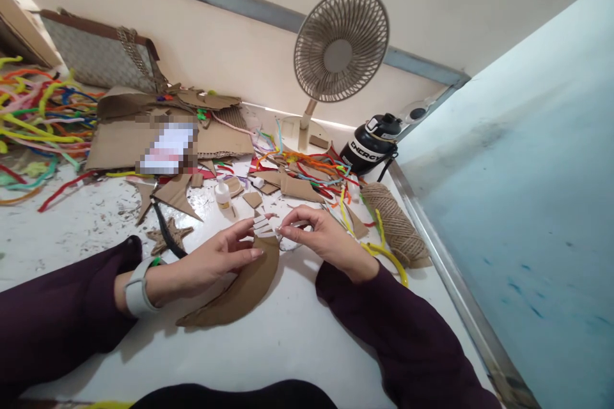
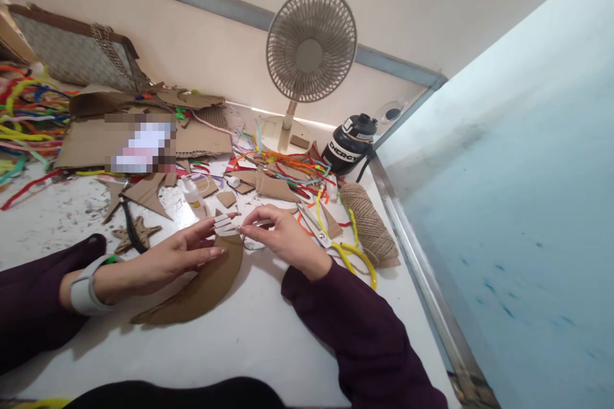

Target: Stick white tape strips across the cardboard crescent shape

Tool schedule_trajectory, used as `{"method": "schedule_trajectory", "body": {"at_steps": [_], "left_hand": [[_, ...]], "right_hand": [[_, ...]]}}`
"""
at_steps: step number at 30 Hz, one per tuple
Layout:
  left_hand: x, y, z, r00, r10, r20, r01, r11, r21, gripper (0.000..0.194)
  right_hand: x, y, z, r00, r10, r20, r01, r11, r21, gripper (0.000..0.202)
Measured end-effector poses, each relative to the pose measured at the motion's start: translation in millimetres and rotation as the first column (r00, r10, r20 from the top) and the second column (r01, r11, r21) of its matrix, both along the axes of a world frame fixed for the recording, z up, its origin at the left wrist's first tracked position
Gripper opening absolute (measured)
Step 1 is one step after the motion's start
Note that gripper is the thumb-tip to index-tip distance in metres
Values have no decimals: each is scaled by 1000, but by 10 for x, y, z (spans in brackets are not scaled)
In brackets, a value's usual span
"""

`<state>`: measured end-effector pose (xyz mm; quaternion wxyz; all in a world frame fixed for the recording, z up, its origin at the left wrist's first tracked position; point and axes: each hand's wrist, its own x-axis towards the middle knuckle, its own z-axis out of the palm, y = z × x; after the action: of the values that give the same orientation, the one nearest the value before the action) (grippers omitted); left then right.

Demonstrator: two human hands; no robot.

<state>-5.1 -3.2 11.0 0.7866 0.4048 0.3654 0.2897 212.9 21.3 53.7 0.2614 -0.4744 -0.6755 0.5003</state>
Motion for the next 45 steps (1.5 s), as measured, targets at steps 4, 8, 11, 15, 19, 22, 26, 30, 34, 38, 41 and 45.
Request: {"method": "schedule_trajectory", "body": {"at_steps": [4,8,11,15,19,22,26,30,34,38,41,45], "left_hand": [[41,-38,-19,995,101,19,-100,993,-63,50],[49,-62,-55,991,133,-16,-134,986,-101,61],[46,-69,-64,992,127,-21,-129,984,-119,65],[45,-64,-64,993,117,8,-115,987,-108,58],[46,-55,-48,994,96,47,-92,993,-79,45],[46,-59,-14,994,87,60,-83,995,-63,43],[37,-70,17,997,71,-18,-72,996,-43,45],[22,-75,-14,992,100,-78,-107,991,-79,54],[15,-74,-52,989,134,-64,-141,984,-110,54],[17,-77,-47,994,110,-13,-111,989,-100,44],[27,-81,-29,991,132,-25,-135,983,-123,43],[43,-86,-10,986,159,-49,-165,975,-152,44]], "right_hand": [[-15,-5,-27,1000,24,-2,-24,1000,-15,23],[-19,-4,-31,1000,17,-23,-19,998,-58,24],[-16,-1,-17,999,32,-20,-33,997,-71,23],[-4,3,-2,998,55,-19,-57,995,-82,23],[10,4,-15,997,67,-41,-71,993,-94,23],[15,6,-35,997,64,-49,-68,993,-93,24],[17,9,-51,996,71,-60,-77,992,-98,25],[14,7,-50,996,68,-53,-73,992,-98,24],[8,3,-46,997,64,-49,-68,993,-94,24],[1,-3,-42,997,56,-49,-61,993,-101,24],[-3,-6,-39,998,56,-39,-60,993,-97,25],[-4,-7,-42,998,61,-29,-63,994,-93,23]]}}
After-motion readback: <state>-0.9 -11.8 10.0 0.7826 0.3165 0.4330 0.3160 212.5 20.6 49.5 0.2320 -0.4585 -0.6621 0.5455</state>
